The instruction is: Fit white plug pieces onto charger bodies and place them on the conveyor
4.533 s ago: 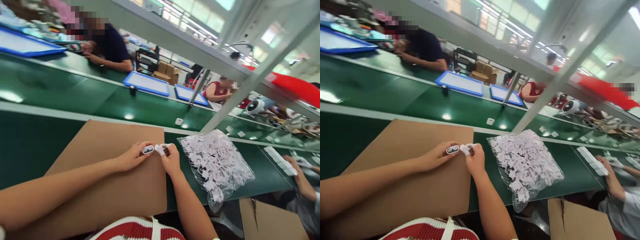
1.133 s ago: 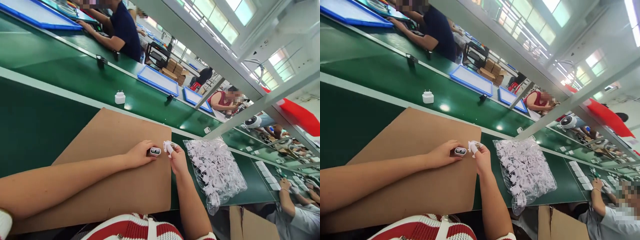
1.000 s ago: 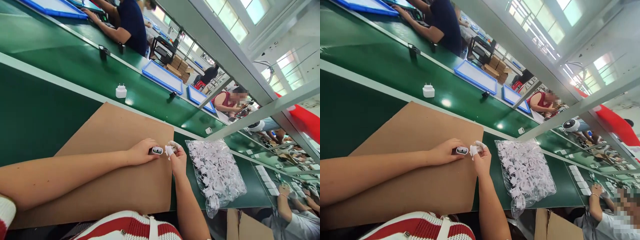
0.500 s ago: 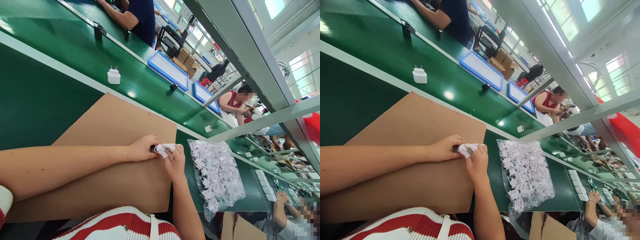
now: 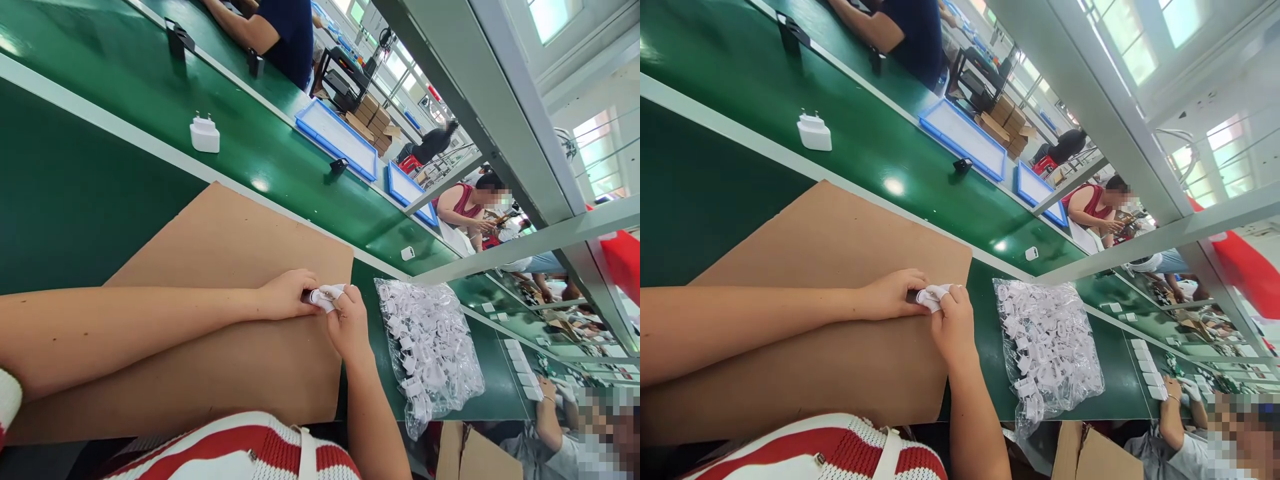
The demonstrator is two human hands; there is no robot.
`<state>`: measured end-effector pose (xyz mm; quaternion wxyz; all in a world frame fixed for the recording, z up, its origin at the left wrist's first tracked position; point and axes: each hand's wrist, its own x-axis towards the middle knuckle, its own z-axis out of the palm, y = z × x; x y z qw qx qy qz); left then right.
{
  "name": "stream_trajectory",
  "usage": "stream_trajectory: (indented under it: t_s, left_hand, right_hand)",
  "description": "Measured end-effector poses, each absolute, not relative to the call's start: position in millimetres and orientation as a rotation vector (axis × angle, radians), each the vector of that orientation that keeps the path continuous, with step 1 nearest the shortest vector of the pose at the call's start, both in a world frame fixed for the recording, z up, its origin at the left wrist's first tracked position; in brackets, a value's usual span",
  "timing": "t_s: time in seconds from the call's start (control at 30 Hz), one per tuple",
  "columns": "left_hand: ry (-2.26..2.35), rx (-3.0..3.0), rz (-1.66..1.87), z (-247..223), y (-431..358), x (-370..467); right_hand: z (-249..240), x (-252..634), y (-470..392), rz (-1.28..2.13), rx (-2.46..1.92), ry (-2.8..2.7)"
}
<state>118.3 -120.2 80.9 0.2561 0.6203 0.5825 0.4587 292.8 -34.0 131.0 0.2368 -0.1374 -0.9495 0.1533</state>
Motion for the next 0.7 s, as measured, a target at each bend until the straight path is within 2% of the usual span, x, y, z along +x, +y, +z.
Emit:
stream_trajectory:
  t_s: [0.53,0.7]
  left_hand:
    - [1.585,1.677,1.255,78,-120,118]
    - [1.591,1.699,1.202,85,-119,117]
  right_hand:
    - [135,289,-33,0.356,-0.426,-2.711]
    - [139,282,-31,0.237,-0.573,-2.789]
